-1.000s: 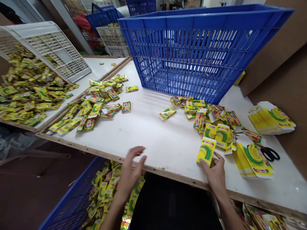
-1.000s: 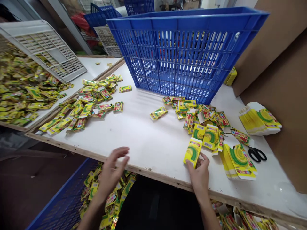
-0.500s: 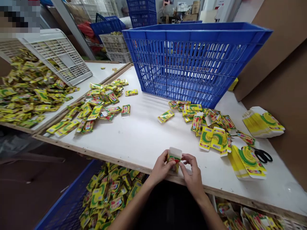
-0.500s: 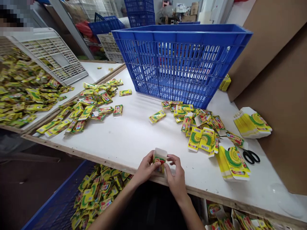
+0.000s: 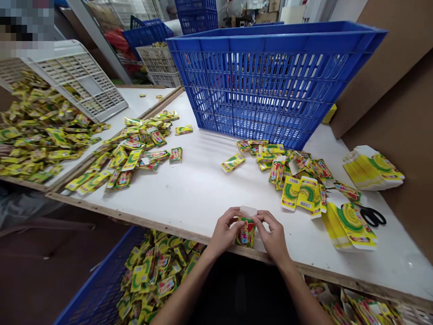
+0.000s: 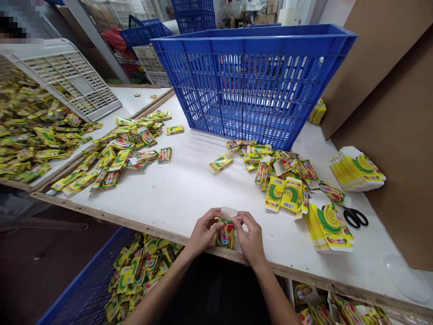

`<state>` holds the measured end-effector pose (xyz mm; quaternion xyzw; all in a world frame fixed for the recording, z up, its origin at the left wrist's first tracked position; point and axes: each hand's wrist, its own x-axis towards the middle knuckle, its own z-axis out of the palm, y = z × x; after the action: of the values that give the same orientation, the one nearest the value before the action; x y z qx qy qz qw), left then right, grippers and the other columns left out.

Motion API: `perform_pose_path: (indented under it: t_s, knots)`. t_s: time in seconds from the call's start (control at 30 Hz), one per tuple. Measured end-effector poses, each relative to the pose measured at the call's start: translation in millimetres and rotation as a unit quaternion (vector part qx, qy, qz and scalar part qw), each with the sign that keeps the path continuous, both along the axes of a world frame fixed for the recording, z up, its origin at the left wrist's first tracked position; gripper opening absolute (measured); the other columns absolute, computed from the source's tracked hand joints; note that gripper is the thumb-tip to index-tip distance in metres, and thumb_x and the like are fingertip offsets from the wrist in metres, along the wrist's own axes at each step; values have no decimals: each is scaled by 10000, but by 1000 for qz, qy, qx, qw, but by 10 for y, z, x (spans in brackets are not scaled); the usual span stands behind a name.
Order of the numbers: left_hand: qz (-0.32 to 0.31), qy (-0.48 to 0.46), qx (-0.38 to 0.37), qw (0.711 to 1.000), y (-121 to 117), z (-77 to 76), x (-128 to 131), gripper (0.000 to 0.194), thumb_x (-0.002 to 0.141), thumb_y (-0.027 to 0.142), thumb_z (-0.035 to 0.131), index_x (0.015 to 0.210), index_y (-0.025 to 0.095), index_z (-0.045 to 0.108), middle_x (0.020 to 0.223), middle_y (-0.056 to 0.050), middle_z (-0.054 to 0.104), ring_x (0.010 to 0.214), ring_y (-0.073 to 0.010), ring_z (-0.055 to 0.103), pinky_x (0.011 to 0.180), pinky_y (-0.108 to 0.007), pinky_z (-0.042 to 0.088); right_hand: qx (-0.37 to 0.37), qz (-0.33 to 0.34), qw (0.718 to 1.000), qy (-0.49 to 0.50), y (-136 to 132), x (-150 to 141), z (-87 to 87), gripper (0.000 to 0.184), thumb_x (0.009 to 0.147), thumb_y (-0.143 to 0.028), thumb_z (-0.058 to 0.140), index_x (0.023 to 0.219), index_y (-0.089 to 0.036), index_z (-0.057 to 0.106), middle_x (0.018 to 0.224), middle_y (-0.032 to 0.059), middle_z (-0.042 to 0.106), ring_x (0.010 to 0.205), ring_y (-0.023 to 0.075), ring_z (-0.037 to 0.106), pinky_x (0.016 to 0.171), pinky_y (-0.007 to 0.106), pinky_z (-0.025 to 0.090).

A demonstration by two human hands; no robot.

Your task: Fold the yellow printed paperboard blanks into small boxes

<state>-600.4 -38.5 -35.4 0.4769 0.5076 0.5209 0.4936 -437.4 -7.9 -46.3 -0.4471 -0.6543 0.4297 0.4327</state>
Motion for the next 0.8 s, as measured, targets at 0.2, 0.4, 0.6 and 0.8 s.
perform_pose_path:
  t_s: [0.2,0.4,0.6,0.8]
  knots:
    - [20,20,18,999,-14,35,22,204,832,292,641,1008,188,651,1006,-77,673,968,-214,634,865,-339,502,35,-7,999,29,-30,-39,-15,177,893,-316,575,1001,-220,677,969,65,698,917,209,648,830,372,526]
    - [35,84,21,996,-19,88,32,171,828,311,650,928,181,698,970,-78,684,928,-210,626,827,-314,497,59,-9,998,8,-71,-43,10,140,886,-302,596,946,-223,694,943,64,690,902,208,641,798,358,529]
    - [65,54,-13,996,49,94,91,174,822,329,655,858,163,694,809,-50,678,759,-170,605,715,-274,490,10,-33,999,-15,-9,-90,98,154,870,-337,597,882,-204,673,808,27,676,731,171,593,697,310,507]
    - [28,47,5,998,1,18,26,181,814,322,665,894,179,741,897,-71,690,862,-204,639,781,-308,515,38,-4,999,-4,-67,-38,20,153,894,-317,572,888,-215,686,903,58,694,871,207,631,713,327,506]
